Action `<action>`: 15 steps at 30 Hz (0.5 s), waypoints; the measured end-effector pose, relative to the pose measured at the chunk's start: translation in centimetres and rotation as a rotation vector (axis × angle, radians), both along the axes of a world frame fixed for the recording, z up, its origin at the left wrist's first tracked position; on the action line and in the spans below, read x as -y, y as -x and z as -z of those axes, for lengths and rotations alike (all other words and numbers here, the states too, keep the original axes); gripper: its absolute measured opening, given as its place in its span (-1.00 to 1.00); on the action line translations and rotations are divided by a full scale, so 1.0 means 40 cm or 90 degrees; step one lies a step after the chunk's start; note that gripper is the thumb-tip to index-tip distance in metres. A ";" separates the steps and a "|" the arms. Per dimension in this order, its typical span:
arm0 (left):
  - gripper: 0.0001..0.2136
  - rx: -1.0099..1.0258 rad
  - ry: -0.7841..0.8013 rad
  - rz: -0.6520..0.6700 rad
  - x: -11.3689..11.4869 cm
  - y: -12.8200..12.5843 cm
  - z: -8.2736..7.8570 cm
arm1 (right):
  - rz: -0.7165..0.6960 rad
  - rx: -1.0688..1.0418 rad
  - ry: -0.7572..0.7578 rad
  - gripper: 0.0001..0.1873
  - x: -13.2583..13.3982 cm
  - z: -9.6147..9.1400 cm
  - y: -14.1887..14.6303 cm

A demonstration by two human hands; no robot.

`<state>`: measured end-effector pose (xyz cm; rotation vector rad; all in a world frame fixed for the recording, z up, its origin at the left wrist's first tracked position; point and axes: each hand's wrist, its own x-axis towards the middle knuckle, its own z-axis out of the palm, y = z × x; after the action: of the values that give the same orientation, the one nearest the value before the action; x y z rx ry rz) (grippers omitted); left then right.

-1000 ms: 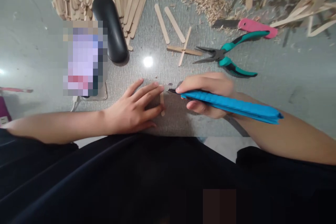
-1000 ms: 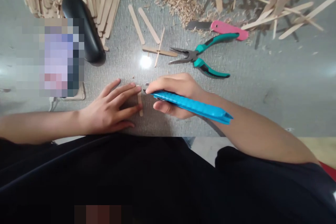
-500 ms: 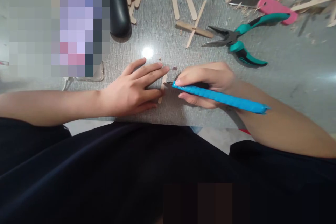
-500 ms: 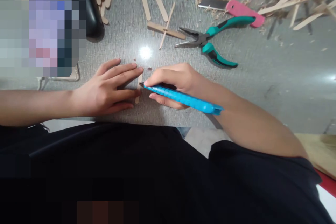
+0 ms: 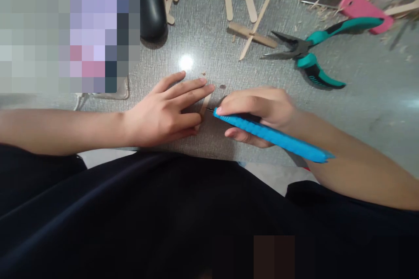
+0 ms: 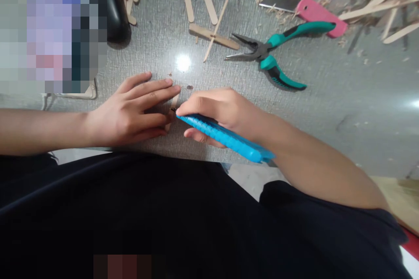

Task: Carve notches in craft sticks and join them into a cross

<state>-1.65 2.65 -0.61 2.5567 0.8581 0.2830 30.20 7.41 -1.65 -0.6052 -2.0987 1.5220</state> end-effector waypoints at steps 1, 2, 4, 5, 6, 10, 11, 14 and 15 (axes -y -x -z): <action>-0.75 0.003 0.001 0.002 0.000 0.001 0.000 | -0.020 -0.011 -0.040 -0.45 0.001 0.000 0.001; -0.75 0.008 0.007 -0.001 0.000 0.001 0.001 | -0.037 -0.021 -0.074 -0.43 0.000 0.000 0.002; -0.75 0.026 0.008 -0.008 0.002 0.002 0.001 | -0.049 -0.024 -0.104 -0.43 -0.004 -0.002 0.006; -0.74 0.038 0.002 -0.009 0.002 0.001 0.001 | -0.047 -0.021 -0.105 -0.45 -0.007 -0.003 0.008; -0.74 0.046 -0.004 -0.010 0.003 0.001 0.000 | -0.048 -0.017 -0.106 -0.48 -0.009 -0.005 0.010; -0.82 0.023 0.023 -0.019 0.005 0.000 -0.007 | -0.062 -0.034 -0.149 -0.58 -0.019 -0.008 0.018; -0.83 0.016 0.027 -0.019 0.005 -0.001 -0.009 | -0.066 -0.045 -0.159 -0.59 -0.020 -0.008 0.019; -0.80 0.012 0.009 -0.018 0.006 -0.002 -0.013 | -0.076 -0.057 -0.168 -0.60 -0.022 -0.009 0.021; -0.79 0.012 0.007 -0.019 0.006 -0.003 -0.014 | -0.077 -0.052 -0.170 -0.60 -0.022 -0.010 0.022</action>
<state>-1.52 2.41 -0.06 2.5278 0.8890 0.3106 29.34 8.29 -1.27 -0.3198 -2.2584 1.2739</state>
